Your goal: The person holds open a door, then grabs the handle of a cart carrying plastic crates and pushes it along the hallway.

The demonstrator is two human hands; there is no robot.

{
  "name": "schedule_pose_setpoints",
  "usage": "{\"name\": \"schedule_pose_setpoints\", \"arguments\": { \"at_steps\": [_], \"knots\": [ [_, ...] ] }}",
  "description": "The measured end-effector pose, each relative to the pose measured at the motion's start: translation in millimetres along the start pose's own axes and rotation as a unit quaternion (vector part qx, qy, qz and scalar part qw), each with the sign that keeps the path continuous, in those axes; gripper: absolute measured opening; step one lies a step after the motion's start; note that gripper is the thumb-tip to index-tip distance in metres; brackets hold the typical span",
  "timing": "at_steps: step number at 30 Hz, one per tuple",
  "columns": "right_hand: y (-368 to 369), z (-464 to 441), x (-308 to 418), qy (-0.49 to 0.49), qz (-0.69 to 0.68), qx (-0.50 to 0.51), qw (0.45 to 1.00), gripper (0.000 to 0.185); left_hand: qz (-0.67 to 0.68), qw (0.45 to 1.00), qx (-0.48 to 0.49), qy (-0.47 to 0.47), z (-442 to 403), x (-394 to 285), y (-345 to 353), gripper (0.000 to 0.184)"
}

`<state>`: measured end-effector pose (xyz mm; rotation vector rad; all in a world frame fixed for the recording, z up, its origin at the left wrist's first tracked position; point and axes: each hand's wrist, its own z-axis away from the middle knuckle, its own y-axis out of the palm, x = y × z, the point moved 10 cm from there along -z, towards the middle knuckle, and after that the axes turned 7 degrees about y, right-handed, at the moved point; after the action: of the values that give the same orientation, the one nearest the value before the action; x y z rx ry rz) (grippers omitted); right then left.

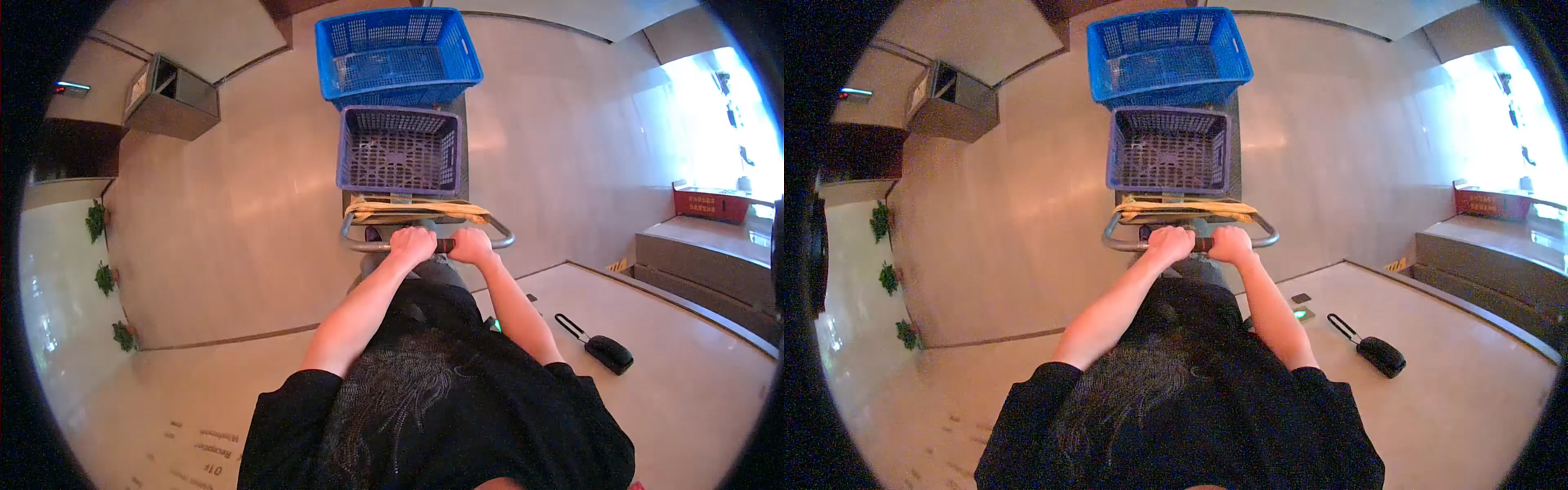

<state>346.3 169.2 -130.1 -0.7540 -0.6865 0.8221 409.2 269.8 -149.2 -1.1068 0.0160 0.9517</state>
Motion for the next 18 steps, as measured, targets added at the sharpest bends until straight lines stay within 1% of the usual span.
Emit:
{"name": "schedule_pose_setpoints", "arguments": {
  "at_steps": [1, 2, 8, 11, 14, 17, 18],
  "knots": [
    [3.4, -3.9, -2.0, -0.004, 0.004, 0.004, 1.0, 0.031, -0.007, 1.0, -0.013, 0.019, -2.2, -2.7, -1.3, 0.044],
    [-6.5, -19.7, 0.6, -0.01, 0.008, 0.005, 1.0, 0.031, 0.009, 1.0, -0.013, -0.01, -13.6, 6.5, -14.4, 0.045],
    [-17.0, -31.0, -0.4, -0.03, 0.024, 0.014, 0.999, 0.031, 0.027, 0.998, 0.009, -0.05, -18.7, 3.1, -19.5, 0.046],
    [-15.3, -39.9, -2.5, -0.023, 0.036, 0.017, 0.999, 0.026, 0.059, 0.994, 0.004, -0.095, -21.3, 15.3, -19.7, 0.047],
    [-23.6, -53.7, 6.4, -0.039, 0.041, 0.019, 0.998, 0.025, 0.052, 0.994, -0.016, -0.091, -28.7, 23.9, -22.8, 0.046],
    [-14.0, -77.2, 4.3, -0.045, 0.079, 0.029, 0.995, 0.029, 0.024, 0.999, 0.008, -0.046, -43.0, 25.0, -29.9, 0.047],
    [-16.4, -85.4, 7.3, -0.048, 0.09, 0.031, 0.994, 0.031, 0.083, 0.989, 0.056, -0.107, -35.6, 28.3, -43.8, 0.047]
  ]
}}
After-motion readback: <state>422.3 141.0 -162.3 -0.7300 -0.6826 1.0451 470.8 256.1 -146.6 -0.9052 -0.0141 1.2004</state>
